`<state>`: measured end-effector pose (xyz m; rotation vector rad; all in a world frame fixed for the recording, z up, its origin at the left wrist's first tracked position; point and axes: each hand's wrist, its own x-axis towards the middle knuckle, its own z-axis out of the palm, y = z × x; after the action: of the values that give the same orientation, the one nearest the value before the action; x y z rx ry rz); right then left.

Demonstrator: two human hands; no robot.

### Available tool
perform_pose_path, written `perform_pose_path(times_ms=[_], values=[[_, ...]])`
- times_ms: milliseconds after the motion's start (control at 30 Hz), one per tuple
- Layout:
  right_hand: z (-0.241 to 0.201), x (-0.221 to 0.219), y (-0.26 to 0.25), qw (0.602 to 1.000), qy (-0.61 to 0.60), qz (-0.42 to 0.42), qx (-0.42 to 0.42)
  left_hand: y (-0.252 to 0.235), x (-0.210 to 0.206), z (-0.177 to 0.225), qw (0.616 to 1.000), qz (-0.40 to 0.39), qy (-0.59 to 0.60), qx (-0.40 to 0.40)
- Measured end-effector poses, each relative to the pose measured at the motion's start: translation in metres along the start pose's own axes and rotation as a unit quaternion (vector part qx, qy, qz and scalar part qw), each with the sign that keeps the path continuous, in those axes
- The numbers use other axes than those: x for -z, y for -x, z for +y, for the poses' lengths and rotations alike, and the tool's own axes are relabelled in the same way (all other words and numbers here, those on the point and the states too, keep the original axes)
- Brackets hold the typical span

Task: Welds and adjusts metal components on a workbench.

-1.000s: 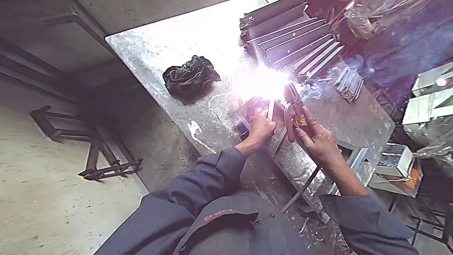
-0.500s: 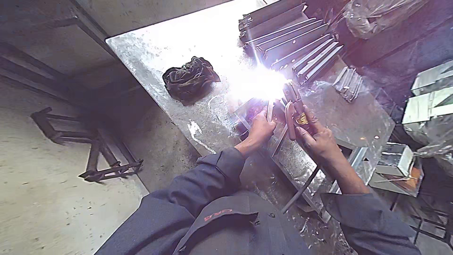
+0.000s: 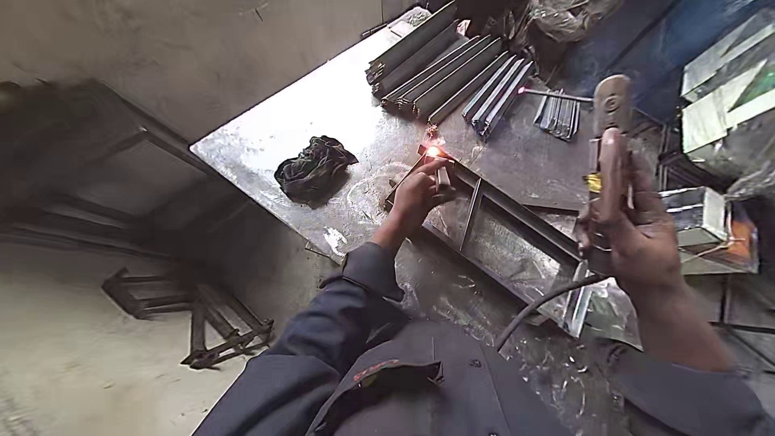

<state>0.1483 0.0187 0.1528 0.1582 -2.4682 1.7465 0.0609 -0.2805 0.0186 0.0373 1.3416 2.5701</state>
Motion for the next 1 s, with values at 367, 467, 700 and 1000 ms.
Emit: perform_pose_path(times_ms=[367, 467, 700, 1000], values=[[-0.020, -0.062, 0.121, 0.964, -0.110, 0.234, -0.069, -0.100, 0.003, 0.086, 0.835, -0.197, -0.471, -0.204], [-0.014, -0.125, 0.145, 0.932, -0.164, 0.308, -0.100, -0.124, -0.011, 0.085, 0.895, -0.282, -0.299, -0.173], [-0.019, -0.231, 0.174, 0.861, -0.198, 0.446, -0.142, -0.108, -0.066, 0.081, 0.882, -0.397, -0.245, 0.062], [-0.049, -0.268, 0.177, 0.838, -0.162, 0.501, -0.143, -0.105, -0.053, 0.050, 0.753, -0.427, -0.500, 0.009]])
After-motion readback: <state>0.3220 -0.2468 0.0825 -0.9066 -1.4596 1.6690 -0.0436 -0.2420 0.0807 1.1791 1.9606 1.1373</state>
